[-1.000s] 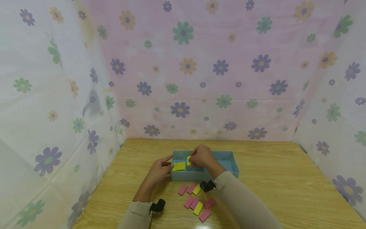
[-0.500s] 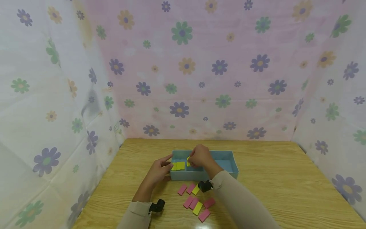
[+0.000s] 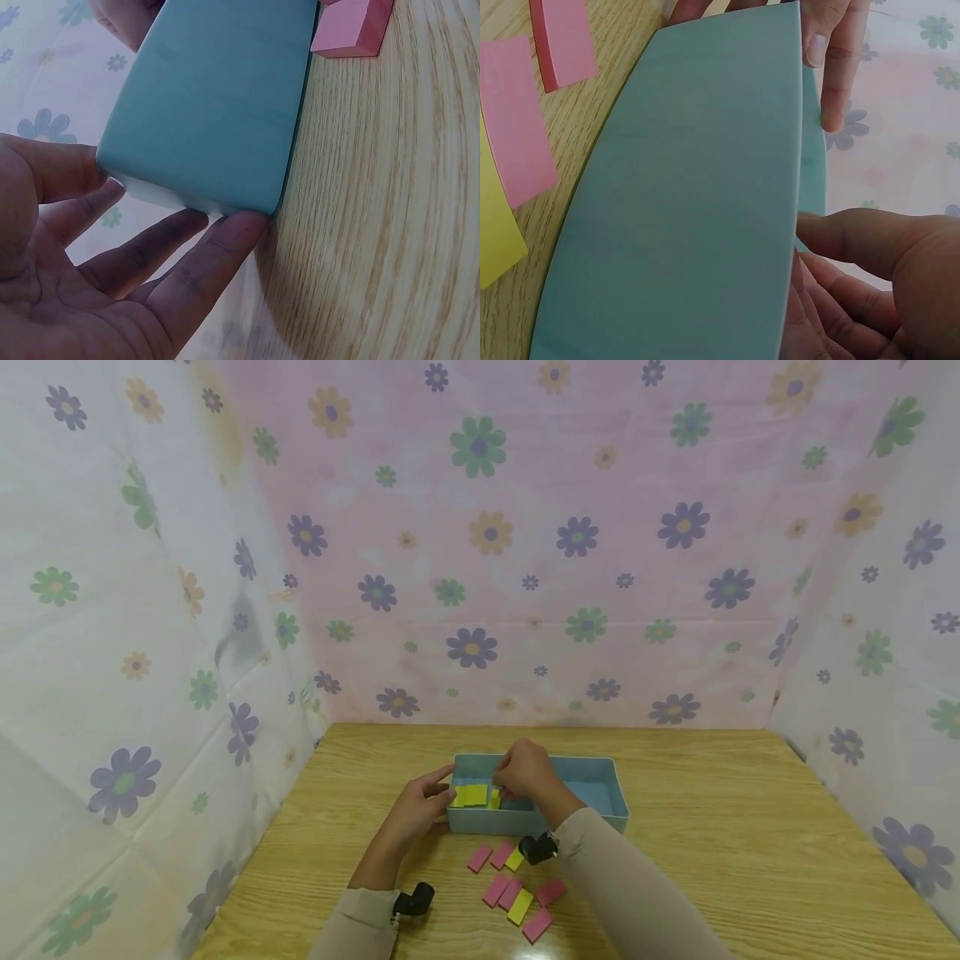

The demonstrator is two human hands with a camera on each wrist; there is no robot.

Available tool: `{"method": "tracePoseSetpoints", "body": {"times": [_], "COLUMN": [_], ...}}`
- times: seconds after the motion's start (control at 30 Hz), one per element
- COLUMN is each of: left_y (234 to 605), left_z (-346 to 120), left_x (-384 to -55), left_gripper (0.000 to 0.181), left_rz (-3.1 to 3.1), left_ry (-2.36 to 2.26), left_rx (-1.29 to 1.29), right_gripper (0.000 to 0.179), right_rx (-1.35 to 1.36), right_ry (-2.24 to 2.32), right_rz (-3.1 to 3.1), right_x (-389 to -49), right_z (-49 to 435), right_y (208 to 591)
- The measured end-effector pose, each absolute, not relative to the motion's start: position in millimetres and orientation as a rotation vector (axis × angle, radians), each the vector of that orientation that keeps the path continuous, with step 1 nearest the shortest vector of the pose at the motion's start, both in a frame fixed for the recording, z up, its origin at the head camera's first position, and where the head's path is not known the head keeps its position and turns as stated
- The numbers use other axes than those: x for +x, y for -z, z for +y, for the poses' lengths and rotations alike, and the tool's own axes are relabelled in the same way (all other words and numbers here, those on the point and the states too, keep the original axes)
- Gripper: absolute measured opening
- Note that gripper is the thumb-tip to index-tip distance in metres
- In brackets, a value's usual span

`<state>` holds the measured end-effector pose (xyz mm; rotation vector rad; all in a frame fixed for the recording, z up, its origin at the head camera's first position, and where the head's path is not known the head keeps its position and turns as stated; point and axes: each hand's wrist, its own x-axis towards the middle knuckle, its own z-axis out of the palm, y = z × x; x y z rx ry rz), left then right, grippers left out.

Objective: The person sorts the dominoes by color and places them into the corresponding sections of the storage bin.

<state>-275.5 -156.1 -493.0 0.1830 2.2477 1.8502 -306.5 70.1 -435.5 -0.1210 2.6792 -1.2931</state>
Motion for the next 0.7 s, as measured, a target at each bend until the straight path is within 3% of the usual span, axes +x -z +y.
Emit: {"method": "tracePoseSetpoints", "body": {"times": [0.23, 0.53, 0.7], "left_y": [493, 495, 495], "left_z": [-157, -158, -157], "left_x": [-275, -276, -276], "left_gripper": [0.054, 0.054, 0.054], "left_rz": [2.258, 2.273, 2.281], "left_ry": [-1.843, -1.835, -1.823], "left_rx": [0.188, 0.202, 0.202], "right_gripper": [0.026, 0.087, 0.09], "right_rx": [-0.089, -0.089, -0.053], "right_ry": [1.288, 1.261, 1.288], "right_rz": [2.626, 2.466, 2.455], "right_x": [-303, -296, -298], "right_z": [68, 58, 53], "right_y": [430, 429, 436]}}
